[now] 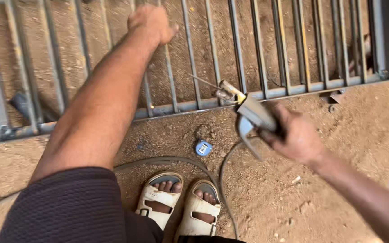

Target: The person welds the horizontal bars of a metal gate to its frame using a welding tool, moving across the structure to apply spot welds at several intersection points.

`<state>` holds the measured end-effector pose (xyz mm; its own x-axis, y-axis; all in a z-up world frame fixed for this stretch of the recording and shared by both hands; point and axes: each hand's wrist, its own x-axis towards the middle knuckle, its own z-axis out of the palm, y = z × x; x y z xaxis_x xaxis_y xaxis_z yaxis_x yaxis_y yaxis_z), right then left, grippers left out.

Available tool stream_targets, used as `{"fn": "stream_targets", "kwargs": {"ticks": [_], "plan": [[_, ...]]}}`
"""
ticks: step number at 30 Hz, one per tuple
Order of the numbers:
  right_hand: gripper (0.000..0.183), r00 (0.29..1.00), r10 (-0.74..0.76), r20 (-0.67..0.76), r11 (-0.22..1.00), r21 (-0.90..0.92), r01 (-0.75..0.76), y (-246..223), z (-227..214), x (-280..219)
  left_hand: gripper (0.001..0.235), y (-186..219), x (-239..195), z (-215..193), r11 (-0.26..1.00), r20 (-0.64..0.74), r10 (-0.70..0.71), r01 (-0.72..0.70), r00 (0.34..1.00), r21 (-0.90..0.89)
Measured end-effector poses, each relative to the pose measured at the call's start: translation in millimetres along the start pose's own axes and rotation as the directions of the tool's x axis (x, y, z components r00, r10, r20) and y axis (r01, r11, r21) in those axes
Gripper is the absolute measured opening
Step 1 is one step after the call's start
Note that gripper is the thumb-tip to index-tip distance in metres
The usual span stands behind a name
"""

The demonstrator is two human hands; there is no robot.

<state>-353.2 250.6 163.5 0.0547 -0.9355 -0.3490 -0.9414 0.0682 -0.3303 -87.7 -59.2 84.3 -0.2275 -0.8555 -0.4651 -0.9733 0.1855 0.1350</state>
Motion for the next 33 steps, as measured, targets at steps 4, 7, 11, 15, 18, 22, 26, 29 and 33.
{"fn": "stream_targets", "kwargs": {"ticks": [4,7,11,15,18,22,26,29,33], "plan": [[0.055,0.994,0.109,-0.008,0.952,0.29,-0.102,-22,39,-14,0.08,-1,1,27,0.998,0.166,-0.053,0.047,0.985,0.039],[0.049,0.97,0.232,0.077,0.867,0.435,-0.242,-35,70,-27,0.058,3,6,50,1.0,0.15,-0.019,0.016,0.989,0.018],[0.051,0.954,0.279,0.11,0.817,0.494,-0.296,-38,86,-29,0.061,-4,24,67,0.967,0.14,-0.141,0.166,0.98,-0.191],[0.057,0.93,0.335,0.15,0.847,0.385,-0.367,-34,98,-33,0.043,-9,27,80,0.919,0.297,-0.187,0.273,0.936,-0.283],[0.05,0.973,0.228,0.047,0.866,0.448,-0.224,-33,98,-36,0.045,-6,26,78,0.963,0.177,-0.162,0.195,0.971,-0.187],[0.056,0.917,0.344,0.201,0.835,0.381,-0.397,-32,102,-46,0.04,-6,25,84,0.948,0.254,-0.186,0.241,0.949,-0.207],[0.055,0.949,0.284,0.136,0.858,0.405,-0.315,-27,107,-50,0.038,-4,29,88,0.959,0.196,-0.194,0.228,0.961,-0.169],[0.055,0.949,0.286,0.132,0.846,0.431,-0.315,-23,112,-55,0.036,-3,32,90,0.951,0.208,-0.208,0.247,0.956,-0.184],[0.057,0.938,0.309,0.159,0.821,0.452,-0.348,-20,117,-60,0.034,-3,34,94,0.937,0.22,-0.234,0.28,0.947,-0.208]]}}
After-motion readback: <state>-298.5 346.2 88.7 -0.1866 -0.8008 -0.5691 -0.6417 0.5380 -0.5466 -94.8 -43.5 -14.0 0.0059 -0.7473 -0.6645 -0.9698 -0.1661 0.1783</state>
